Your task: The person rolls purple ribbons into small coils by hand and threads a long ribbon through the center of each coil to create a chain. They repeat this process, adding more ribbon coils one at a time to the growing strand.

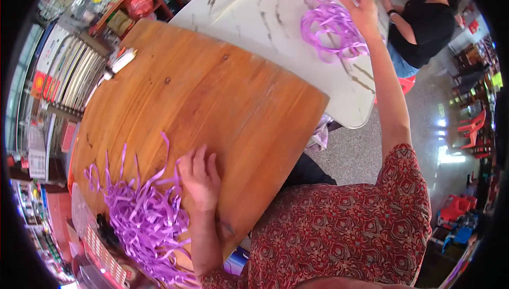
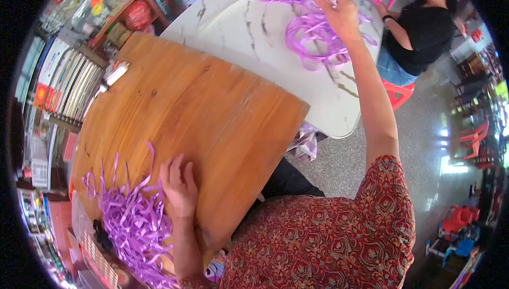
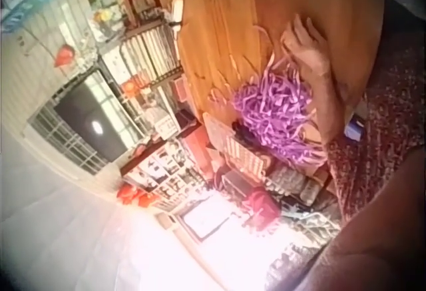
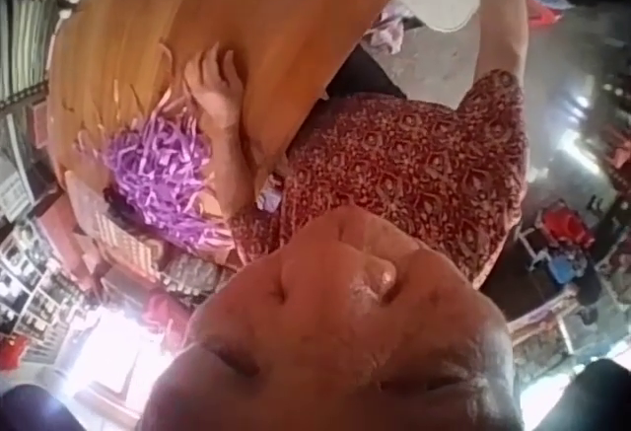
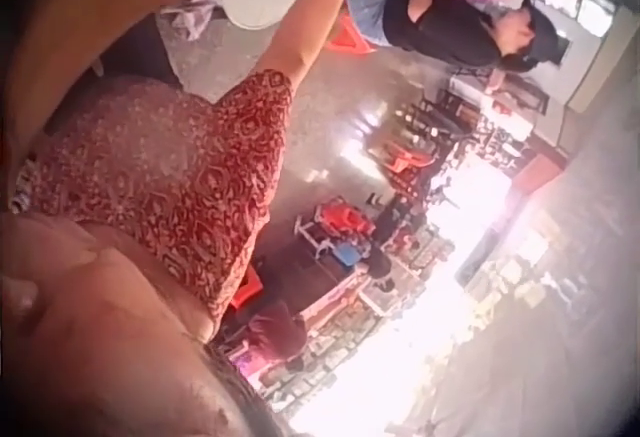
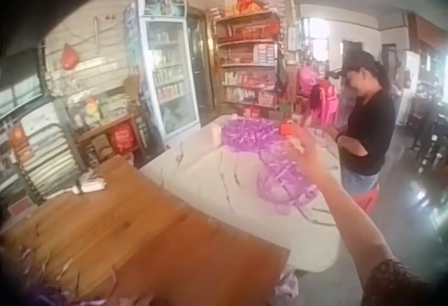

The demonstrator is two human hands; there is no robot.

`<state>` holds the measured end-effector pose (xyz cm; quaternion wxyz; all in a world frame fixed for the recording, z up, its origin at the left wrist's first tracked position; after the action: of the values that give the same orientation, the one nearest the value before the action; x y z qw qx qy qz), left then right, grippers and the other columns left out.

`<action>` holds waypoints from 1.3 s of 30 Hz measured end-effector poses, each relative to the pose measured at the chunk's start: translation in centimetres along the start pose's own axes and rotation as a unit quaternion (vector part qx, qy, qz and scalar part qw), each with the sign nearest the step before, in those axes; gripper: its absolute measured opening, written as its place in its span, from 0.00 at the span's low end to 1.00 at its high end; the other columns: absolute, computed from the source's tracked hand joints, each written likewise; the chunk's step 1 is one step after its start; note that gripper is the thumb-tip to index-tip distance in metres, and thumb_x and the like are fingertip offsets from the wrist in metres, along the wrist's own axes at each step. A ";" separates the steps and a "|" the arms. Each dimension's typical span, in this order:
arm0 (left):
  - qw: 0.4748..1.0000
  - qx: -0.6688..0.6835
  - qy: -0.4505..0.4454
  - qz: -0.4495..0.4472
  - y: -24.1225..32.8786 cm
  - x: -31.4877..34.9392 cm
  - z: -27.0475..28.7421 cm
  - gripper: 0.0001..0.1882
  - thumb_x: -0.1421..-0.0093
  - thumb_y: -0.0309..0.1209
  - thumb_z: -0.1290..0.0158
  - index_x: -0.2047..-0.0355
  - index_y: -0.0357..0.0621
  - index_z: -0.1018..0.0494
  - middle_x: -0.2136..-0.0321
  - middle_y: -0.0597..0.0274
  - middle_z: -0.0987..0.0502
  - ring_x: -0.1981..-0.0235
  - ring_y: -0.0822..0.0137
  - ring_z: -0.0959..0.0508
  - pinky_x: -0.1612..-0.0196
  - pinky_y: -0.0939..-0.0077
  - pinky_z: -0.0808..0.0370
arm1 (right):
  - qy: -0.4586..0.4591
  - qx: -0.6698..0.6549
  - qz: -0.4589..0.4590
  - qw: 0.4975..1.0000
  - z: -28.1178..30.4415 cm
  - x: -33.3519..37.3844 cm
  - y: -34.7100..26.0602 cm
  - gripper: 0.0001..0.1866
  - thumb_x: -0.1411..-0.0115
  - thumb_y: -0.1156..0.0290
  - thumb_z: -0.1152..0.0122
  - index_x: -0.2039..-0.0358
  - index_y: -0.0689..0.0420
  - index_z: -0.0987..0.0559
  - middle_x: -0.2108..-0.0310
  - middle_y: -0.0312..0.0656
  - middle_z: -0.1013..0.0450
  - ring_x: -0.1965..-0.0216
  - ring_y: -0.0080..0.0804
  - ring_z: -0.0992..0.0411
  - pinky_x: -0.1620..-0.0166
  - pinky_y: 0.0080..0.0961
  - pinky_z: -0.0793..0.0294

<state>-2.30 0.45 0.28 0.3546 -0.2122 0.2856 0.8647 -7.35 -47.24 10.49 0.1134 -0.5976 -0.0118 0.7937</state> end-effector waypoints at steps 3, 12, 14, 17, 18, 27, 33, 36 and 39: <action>0.995 0.009 0.003 -0.103 0.8 0.4 -0.2 0.12 0.52 0.22 0.43 0.66 0.39 0.27 0.70 0.54 0.27 0.67 0.54 0.27 0.65 0.67 0.30 | -0.182 -0.195 -0.147 0.952 -4.1 5.5 -2.9 0.15 0.45 0.71 0.40 0.56 0.56 0.24 0.63 0.37 0.25 0.62 0.23 0.28 0.58 0.20 0.30; 0.940 0.130 -0.108 -0.296 5.9 3.3 -1.8 0.07 0.56 0.32 0.43 0.79 0.46 0.30 0.77 0.64 0.33 0.74 0.64 0.29 0.73 0.71 0.30 | -0.489 -0.470 0.018 0.735 -7.3 12.4 -30.5 0.12 0.48 0.76 0.38 0.61 0.59 0.22 0.64 0.39 0.25 0.62 0.28 0.27 0.60 0.24 0.28; 0.931 0.163 -0.105 -0.308 6.3 3.6 -1.7 0.07 0.56 0.32 0.43 0.80 0.46 0.30 0.77 0.65 0.34 0.74 0.64 0.29 0.73 0.71 0.30 | -0.450 -0.510 0.137 0.721 -6.8 12.0 -36.0 0.11 0.49 0.74 0.38 0.63 0.59 0.22 0.66 0.42 0.25 0.63 0.36 0.27 0.62 0.28 0.27; 0.930 0.188 -0.073 -0.309 6.4 3.6 -1.1 0.07 0.55 0.32 0.44 0.82 0.46 0.31 0.78 0.64 0.34 0.74 0.64 0.29 0.72 0.71 0.30 | -0.434 -0.544 0.188 0.693 -7.2 13.5 -41.4 0.09 0.50 0.69 0.38 0.66 0.55 0.21 0.66 0.40 0.27 0.62 0.37 0.29 0.58 0.32 0.32; 0.928 0.185 -0.090 -0.310 6.4 3.7 -1.2 0.07 0.55 0.32 0.45 0.82 0.46 0.32 0.78 0.64 0.34 0.74 0.64 0.29 0.73 0.71 0.30 | -0.436 -0.547 0.191 0.688 -7.2 13.6 -42.6 0.09 0.50 0.69 0.38 0.66 0.55 0.21 0.66 0.40 0.27 0.62 0.37 0.29 0.58 0.32 0.32; 0.917 0.222 -0.070 -0.325 6.3 3.7 -0.6 0.07 0.56 0.32 0.46 0.82 0.44 0.32 0.79 0.63 0.35 0.75 0.65 0.30 0.73 0.71 0.30 | -0.450 -0.477 0.317 0.685 -6.8 15.2 -45.6 0.05 0.49 0.72 0.40 0.70 0.58 0.22 0.59 0.40 0.29 0.57 0.33 0.31 0.53 0.30 0.36; 0.950 0.208 -0.003 -0.235 4.3 3.1 0.7 0.06 0.51 0.30 0.44 0.73 0.44 0.27 0.75 0.62 0.31 0.72 0.65 0.28 0.69 0.72 0.29 | -0.537 -0.670 -0.148 0.491 -7.5 10.9 -39.6 0.05 0.43 0.81 0.47 0.66 0.62 0.25 0.67 0.41 0.25 0.67 0.24 0.28 0.65 0.18 0.27; 0.936 0.350 0.011 -0.035 1.6 1.8 0.9 0.08 0.46 0.30 0.45 0.67 0.42 0.26 0.69 0.61 0.28 0.68 0.68 0.27 0.65 0.74 0.28 | -0.539 -0.660 -0.179 0.492 -5.9 9.6 -36.1 0.04 0.42 0.79 0.47 0.66 0.62 0.25 0.72 0.39 0.26 0.74 0.19 0.30 0.71 0.15 0.30; 0.804 0.576 0.024 0.145 -0.4 1.5 0.3 0.10 0.42 0.31 0.47 0.62 0.39 0.27 0.65 0.61 0.27 0.66 0.71 0.27 0.62 0.75 0.29 | -0.549 -0.632 -0.170 0.520 -4.0 9.4 -34.3 0.04 0.41 0.78 0.47 0.66 0.62 0.25 0.74 0.37 0.27 0.77 0.16 0.33 0.75 0.14 0.34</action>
<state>-3.07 1.63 -0.45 0.2755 0.0546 0.7670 0.5769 -0.35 -12.47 5.72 -0.1903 0.0557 -0.6712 0.7143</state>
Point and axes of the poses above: each hand's wrist, its own x-axis away from the middle knuckle, its own z-axis out of the back of the hand, y = z × x, the point moved 6 cm from there along -x, towards the middle knuckle
